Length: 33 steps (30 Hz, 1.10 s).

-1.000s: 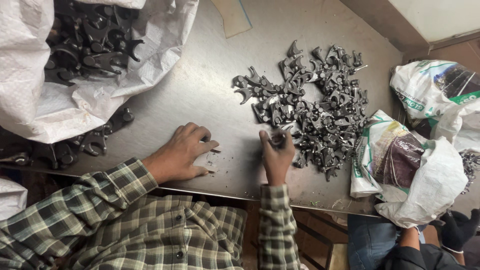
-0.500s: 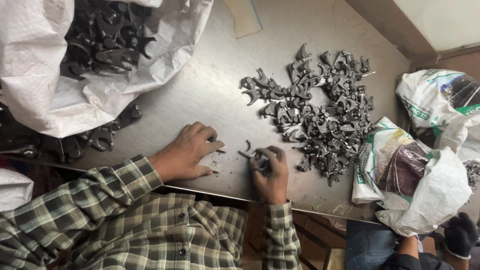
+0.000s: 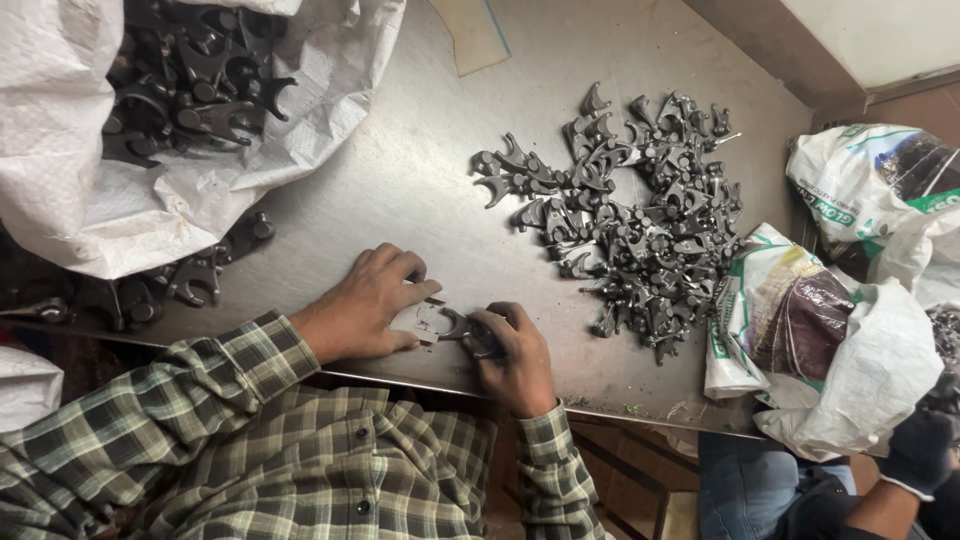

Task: The person repeatedly picks small metal parts from a pile on a metal table, rubs each part against a small rectangular block, and places the finished part into a white sack. The process is repeated for many parts throughout the clip.

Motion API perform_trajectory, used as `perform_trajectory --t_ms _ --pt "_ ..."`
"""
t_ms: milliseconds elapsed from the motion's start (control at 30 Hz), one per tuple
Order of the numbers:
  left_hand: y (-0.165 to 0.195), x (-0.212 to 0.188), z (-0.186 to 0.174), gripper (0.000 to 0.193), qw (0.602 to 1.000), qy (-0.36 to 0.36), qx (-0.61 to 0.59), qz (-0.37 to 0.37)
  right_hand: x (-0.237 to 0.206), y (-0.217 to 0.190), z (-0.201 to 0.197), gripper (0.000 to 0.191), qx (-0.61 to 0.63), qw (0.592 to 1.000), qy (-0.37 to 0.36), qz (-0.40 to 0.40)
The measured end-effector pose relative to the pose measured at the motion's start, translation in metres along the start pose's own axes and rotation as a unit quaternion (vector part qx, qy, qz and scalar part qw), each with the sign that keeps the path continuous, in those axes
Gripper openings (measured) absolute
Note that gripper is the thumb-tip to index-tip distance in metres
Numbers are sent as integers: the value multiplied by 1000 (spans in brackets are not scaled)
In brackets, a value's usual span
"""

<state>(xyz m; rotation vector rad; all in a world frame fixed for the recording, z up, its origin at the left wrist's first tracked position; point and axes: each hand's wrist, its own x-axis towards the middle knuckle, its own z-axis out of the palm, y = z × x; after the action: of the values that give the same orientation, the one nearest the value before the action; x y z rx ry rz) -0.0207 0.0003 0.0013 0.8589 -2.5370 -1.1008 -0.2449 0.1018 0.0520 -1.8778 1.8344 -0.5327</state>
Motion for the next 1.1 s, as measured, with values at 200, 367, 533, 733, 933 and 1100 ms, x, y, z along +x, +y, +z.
perform_trajectory --t_ms 200,367,533,733,933,1100 --pt "1 -1 0 75 1000 11 -1 9 7 -5 -3 32 13 1000 -14 -2" --pt "-2 0 4 77 1000 15 6 16 6 8 10 38 33 999 0 -34" --pt "-8 3 10 76 999 23 30 32 -13 44 12 31 171 977 -4 126" --pt "-5 5 14 71 998 46 -1 39 -39 86 -23 30 858 447 178 178" --pt "-5 4 11 69 997 54 -3 47 -5 54 -58 49 732 496 465 46" --pt "-2 4 3 68 997 56 13 45 69 -35 -4 58 560 739 363 -96"
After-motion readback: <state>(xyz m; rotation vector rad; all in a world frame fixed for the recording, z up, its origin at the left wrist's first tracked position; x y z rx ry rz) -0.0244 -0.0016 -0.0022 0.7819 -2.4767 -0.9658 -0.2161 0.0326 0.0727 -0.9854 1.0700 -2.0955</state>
